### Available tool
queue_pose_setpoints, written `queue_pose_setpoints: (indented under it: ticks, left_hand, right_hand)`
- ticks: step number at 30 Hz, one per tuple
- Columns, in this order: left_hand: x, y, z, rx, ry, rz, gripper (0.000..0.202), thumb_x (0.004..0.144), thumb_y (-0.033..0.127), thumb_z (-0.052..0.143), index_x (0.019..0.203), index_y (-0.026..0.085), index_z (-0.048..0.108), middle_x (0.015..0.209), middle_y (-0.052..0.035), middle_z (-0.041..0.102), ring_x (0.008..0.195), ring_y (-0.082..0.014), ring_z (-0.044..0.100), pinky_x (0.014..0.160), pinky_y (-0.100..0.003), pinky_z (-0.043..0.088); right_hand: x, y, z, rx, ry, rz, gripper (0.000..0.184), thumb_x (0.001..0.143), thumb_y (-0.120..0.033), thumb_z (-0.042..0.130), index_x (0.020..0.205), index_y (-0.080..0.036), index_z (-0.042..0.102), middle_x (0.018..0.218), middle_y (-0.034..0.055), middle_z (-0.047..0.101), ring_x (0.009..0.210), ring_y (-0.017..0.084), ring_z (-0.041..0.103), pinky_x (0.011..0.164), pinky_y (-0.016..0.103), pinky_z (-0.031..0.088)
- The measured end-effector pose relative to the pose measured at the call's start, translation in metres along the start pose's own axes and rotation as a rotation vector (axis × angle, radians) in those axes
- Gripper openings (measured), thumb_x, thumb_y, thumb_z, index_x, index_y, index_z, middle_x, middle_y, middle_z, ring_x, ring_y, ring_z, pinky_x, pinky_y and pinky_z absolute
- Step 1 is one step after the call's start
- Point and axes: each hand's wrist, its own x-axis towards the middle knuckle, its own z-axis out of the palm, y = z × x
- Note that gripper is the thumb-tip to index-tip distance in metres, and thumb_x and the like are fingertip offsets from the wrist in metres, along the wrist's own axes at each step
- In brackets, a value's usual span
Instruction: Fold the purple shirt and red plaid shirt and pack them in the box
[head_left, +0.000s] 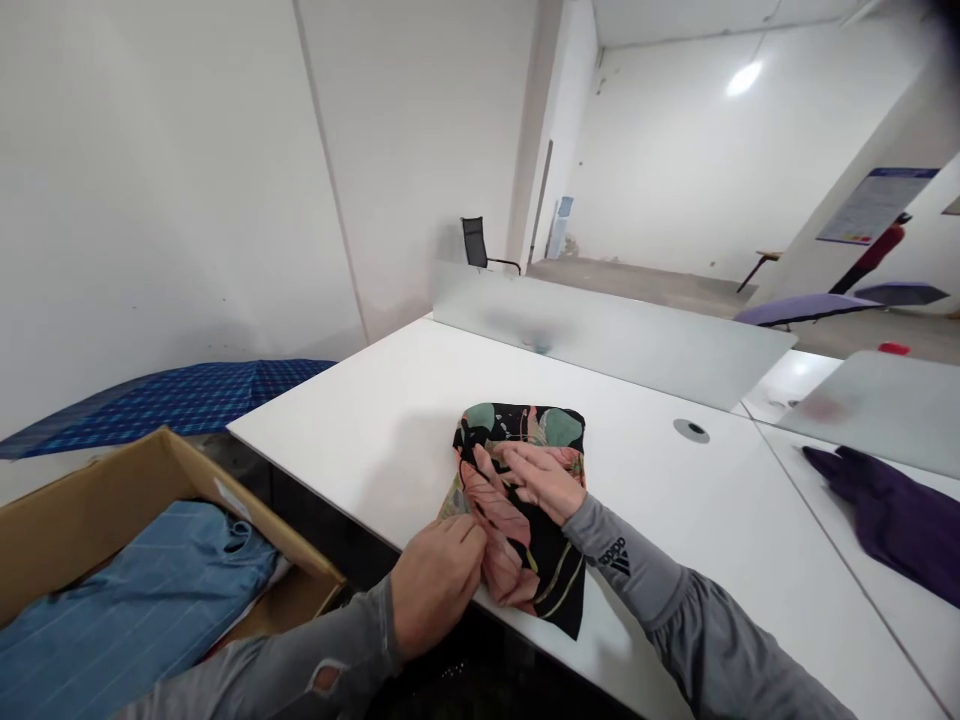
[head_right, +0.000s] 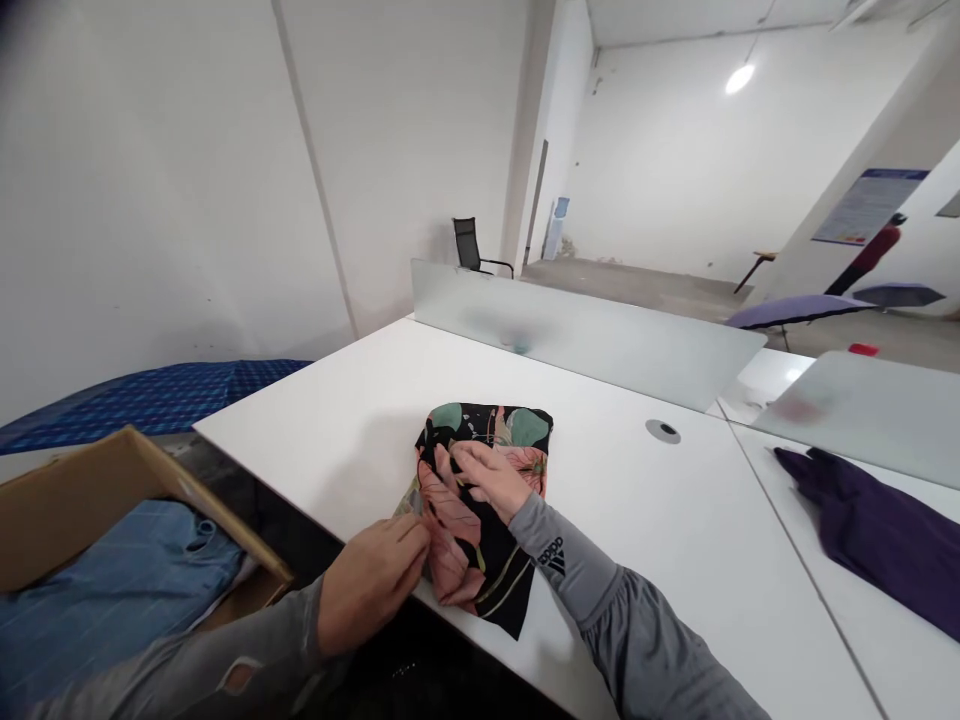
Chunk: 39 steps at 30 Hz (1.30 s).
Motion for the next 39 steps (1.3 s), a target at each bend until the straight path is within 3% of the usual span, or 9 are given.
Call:
queue_pose_setpoints:
  ticks: [4,6,10,15,19,23,28,34,39]
  left_hand:
    - [-0.008,0.015,-0.009,-0.051,0.068,0.032,0.048,0.09,0.039,0.054,0.133,0.02,0.045,0.131,-0.0144,0.05,0.115,-0.0284,0.052,0.091,-0.043,0.051]
    - [-0.008,0.014,-0.002,-0.041,0.028,0.03,0.056,0.086,0.041,0.06,0.136,0.021,0.042,0.141,-0.0156,0.04,0.122,-0.0317,0.047,0.093,-0.045,0.051]
    - [-0.002,0.0,0.018,0.0,-0.022,0.066,0.028,0.086,0.013,0.049,0.112,0.017,0.055,0.134,-0.0129,0.048,0.129,-0.0279,0.042,0.111,-0.047,0.037]
    - [0.019,-0.037,0.026,0.01,-0.053,0.109,0.031,0.085,0.01,0.045,0.114,0.016,0.056,0.131,-0.0114,0.054,0.132,-0.0257,0.04,0.113,-0.047,0.033]
    - [0.047,-0.069,0.018,0.045,0.065,-0.026,0.03,0.086,0.011,0.043,0.113,0.016,0.057,0.121,-0.0116,0.06,0.122,-0.0244,0.05,0.106,-0.045,0.042]
    - [0.06,-0.052,0.014,0.084,0.226,0.014,0.032,0.089,0.011,0.038,0.116,0.014,0.056,0.11,-0.0126,0.061,0.115,-0.0249,0.054,0.103,-0.045,0.044]
    - [0.059,-0.013,0.036,0.083,0.034,0.344,0.031,0.094,0.021,0.041,0.121,0.02,0.056,0.126,-0.0094,0.059,0.127,-0.0234,0.046,0.111,-0.045,0.036]
    - [0.079,-0.058,0.051,0.033,-0.011,-0.094,0.047,0.093,0.04,0.046,0.138,0.026,0.043,0.145,-0.0089,0.045,0.137,-0.0314,0.033,0.11,-0.058,0.03]
    - [0.063,-0.081,0.039,-0.079,0.389,-0.267,0.037,0.095,0.033,0.041,0.127,0.015,0.048,0.125,-0.0145,0.054,0.119,-0.0243,0.05,0.102,-0.042,0.043]
  right_hand:
    - [0.005,-0.001,-0.014,0.211,0.015,-0.064,0.042,0.088,-0.056,0.051,0.114,-0.023,0.054,0.115,0.0097,0.059,0.103,0.024,0.063,0.078,0.04,0.056]
    - [0.015,0.009,-0.027,-0.137,0.115,-0.158,0.038,0.089,-0.052,0.048,0.111,-0.022,0.056,0.114,0.0106,0.06,0.106,0.025,0.061,0.084,0.043,0.053]
    - [0.025,0.034,-0.065,-1.127,0.142,-0.216,0.023,0.087,-0.037,0.052,0.097,-0.019,0.06,0.124,0.0128,0.058,0.115,0.028,0.052,0.094,0.048,0.043]
    - [-0.023,0.05,-0.095,-1.454,0.239,-0.052,0.025,0.093,-0.034,0.042,0.096,-0.018,0.061,0.125,0.0122,0.057,0.111,0.026,0.052,0.082,0.038,0.043]
    - [-0.084,0.039,-0.094,-1.52,0.223,0.021,0.028,0.092,-0.042,0.047,0.098,-0.021,0.064,0.109,0.0101,0.062,0.1,0.026,0.055,0.074,0.034,0.043]
    - [-0.102,0.014,-0.088,-1.474,0.17,0.043,0.03,0.095,-0.036,0.043,0.088,-0.019,0.066,0.088,0.0082,0.065,0.083,0.02,0.06,0.075,0.032,0.044]
    - [-0.055,0.023,-0.083,-1.526,0.039,-0.314,0.036,0.095,-0.038,0.044,0.127,-0.029,0.057,0.141,0.0088,0.049,0.131,0.032,0.039,0.102,0.058,0.032]
    - [-0.003,0.077,-0.098,-1.441,0.128,-0.133,0.054,0.095,-0.05,0.037,0.145,-0.03,0.04,0.152,0.0088,0.036,0.137,0.037,0.031,0.101,0.067,0.031]
    - [-0.026,0.069,-0.133,-1.278,0.417,-0.194,0.056,0.093,-0.05,0.038,0.139,-0.019,0.048,0.141,0.014,0.05,0.129,0.03,0.045,0.101,0.05,0.04]
